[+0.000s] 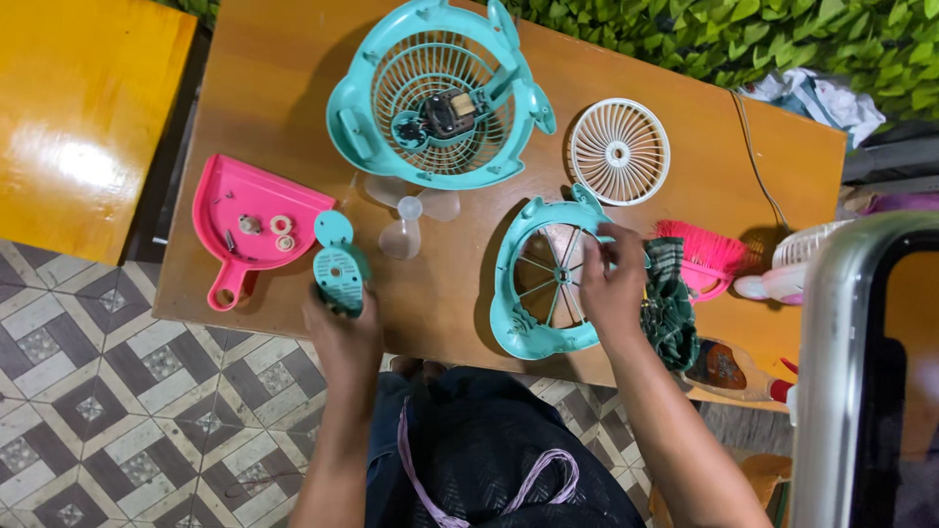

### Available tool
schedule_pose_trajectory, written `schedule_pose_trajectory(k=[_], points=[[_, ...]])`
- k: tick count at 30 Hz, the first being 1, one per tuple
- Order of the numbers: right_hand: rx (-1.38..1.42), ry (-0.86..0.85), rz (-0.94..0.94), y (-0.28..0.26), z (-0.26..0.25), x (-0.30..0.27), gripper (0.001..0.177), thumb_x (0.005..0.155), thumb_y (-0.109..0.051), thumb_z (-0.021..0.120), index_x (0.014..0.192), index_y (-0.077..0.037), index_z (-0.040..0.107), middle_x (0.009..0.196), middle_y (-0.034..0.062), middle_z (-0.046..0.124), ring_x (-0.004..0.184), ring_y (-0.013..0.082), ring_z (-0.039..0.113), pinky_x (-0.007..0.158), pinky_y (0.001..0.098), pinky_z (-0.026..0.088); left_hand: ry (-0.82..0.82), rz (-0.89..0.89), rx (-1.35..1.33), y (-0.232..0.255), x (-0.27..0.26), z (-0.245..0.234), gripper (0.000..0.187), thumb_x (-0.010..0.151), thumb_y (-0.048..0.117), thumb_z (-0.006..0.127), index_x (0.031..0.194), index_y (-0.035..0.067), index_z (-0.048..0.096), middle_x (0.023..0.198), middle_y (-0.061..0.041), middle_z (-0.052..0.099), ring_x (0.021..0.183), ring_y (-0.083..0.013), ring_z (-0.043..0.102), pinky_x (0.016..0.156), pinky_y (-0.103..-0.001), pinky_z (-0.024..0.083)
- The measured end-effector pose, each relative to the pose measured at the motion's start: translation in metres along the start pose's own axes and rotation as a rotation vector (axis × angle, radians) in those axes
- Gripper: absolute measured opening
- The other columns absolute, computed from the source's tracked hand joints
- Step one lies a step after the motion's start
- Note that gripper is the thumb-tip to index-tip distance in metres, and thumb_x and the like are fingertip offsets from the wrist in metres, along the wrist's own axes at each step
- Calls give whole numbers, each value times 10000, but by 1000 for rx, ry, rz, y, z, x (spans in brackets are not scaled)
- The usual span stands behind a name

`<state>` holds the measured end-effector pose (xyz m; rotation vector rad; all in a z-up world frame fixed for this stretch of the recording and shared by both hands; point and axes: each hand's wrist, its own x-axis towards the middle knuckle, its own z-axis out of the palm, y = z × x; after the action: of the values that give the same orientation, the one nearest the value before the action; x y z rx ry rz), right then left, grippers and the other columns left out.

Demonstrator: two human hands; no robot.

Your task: The person wipes several disassembled electric fan components on a table using a cloth. They clean the motor housing, fan blades, and both front and rear grilles, then place the parts back on the table.

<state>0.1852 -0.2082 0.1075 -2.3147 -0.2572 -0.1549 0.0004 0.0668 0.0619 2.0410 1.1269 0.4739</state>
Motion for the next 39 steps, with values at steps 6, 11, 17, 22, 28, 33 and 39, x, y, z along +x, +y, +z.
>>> schedule_pose_trajectory(k=[6,11,17,22,28,33,39], points=[[554,-386,357,-21,82,76,316,1045,-222,582,1216,44,591,993,128,728,741,196,730,659,320,596,-122,-175,-456,-17,-41,-22,543,952,115,727,1375,-65,437,1218,-183,652,1085,-224,669,952,-338,536],[657,-420,550,-31,116,102,292,1032,-183,604,1124,94,614,909,191,729,740,253,746,688,353,625,-201,-246,-654,-29,-61,-33,694,899,44,680,1480,-61,317,1315,-186,569,1154,-207,609,960,-340,520],[752,-469,626,-42,120,80,220,1010,-89,607,1035,130,609,935,227,734,762,281,757,716,372,638,-336,-386,-605,-39,-70,-45,722,928,102,691,1509,-66,295,1349,-167,604,1198,-198,631,985,-320,525],[744,-412,628,-48,109,49,154,1011,-69,595,991,84,587,973,229,740,841,312,778,761,385,653,-333,-417,-730,-37,-73,-48,690,932,116,673,1497,-67,321,1316,-163,613,1170,-192,637,969,-323,536],[746,-380,652,-50,93,22,145,1001,-66,586,967,59,521,956,239,728,826,344,780,749,427,664,-337,-429,-806,-17,-68,-48,635,930,95,669,1454,-59,344,1275,-151,615,1150,-179,636,962,-316,537],[746,-390,722,-50,85,-6,162,1003,-92,589,984,69,586,935,233,739,805,321,782,740,400,657,-387,-475,-751,14,-59,-46,523,947,121,655,1387,-39,421,1189,-161,657,1039,-190,677,889,-335,571],[754,-398,790,-46,75,-21,208,1011,-150,631,976,51,592,864,182,720,769,286,777,704,378,642,-480,-481,-653,61,-57,-46,546,942,212,650,1388,6,411,1168,-147,677,1029,-186,698,866,-348,603]])
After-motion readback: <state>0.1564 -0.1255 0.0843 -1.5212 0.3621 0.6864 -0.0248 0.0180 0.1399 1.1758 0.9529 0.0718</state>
